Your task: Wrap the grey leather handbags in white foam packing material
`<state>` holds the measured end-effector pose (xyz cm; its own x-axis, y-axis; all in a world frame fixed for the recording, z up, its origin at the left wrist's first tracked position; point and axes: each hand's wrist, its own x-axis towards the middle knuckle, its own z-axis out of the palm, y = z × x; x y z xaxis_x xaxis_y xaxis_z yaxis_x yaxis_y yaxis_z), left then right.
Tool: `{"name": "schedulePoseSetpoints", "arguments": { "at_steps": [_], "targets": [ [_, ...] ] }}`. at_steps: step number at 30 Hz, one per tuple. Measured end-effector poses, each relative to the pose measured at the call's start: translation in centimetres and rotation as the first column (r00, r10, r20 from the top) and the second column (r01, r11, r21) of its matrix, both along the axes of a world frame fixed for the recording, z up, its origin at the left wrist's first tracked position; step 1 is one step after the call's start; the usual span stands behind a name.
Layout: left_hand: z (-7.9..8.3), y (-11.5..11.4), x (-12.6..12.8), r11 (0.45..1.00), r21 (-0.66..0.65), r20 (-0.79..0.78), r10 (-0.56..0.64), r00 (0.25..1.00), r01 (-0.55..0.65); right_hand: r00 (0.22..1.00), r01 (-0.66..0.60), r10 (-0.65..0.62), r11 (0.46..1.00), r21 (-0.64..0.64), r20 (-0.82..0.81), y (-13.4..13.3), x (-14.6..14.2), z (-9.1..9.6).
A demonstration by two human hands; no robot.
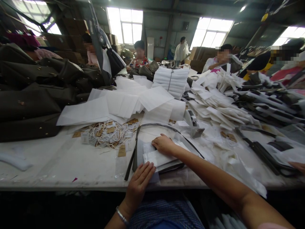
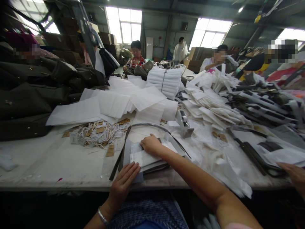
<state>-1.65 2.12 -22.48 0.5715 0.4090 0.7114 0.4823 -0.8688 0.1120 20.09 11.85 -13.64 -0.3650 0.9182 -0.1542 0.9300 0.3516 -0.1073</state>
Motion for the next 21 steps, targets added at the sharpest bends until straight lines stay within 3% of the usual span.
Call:
{"name": "schedulePoseSetpoints", "arguments": {
  "at_steps": [8,13,18,21],
  "targets": [
    [0.1,0.0,0.0,1.0,-0.02,0.012,-0.019,1.0,0.019,0.999,-0.033,0.032,0.999,-0.036,-0.028,0.7,-2.3,-0.1],
    [0.1,0.0,0.0,1.0,-0.019,0.006,-0.018,1.0,0.018,0.996,-0.066,0.065,0.998,-0.02,-0.058,1.1,-1.8,-0.2],
    [0.4,0.2,0.0,0.999,-0.015,-0.01,-0.033,0.999,0.032,0.98,-0.163,0.155,0.985,-0.054,-0.124,3.2,-1.6,-0.3],
    [0.6,0.3,0.0,0.998,-0.047,-0.02,-0.038,0.999,0.037,0.975,-0.15,0.141,0.988,-0.042,-0.169,3.0,-1.9,-0.5]
  ]
}}
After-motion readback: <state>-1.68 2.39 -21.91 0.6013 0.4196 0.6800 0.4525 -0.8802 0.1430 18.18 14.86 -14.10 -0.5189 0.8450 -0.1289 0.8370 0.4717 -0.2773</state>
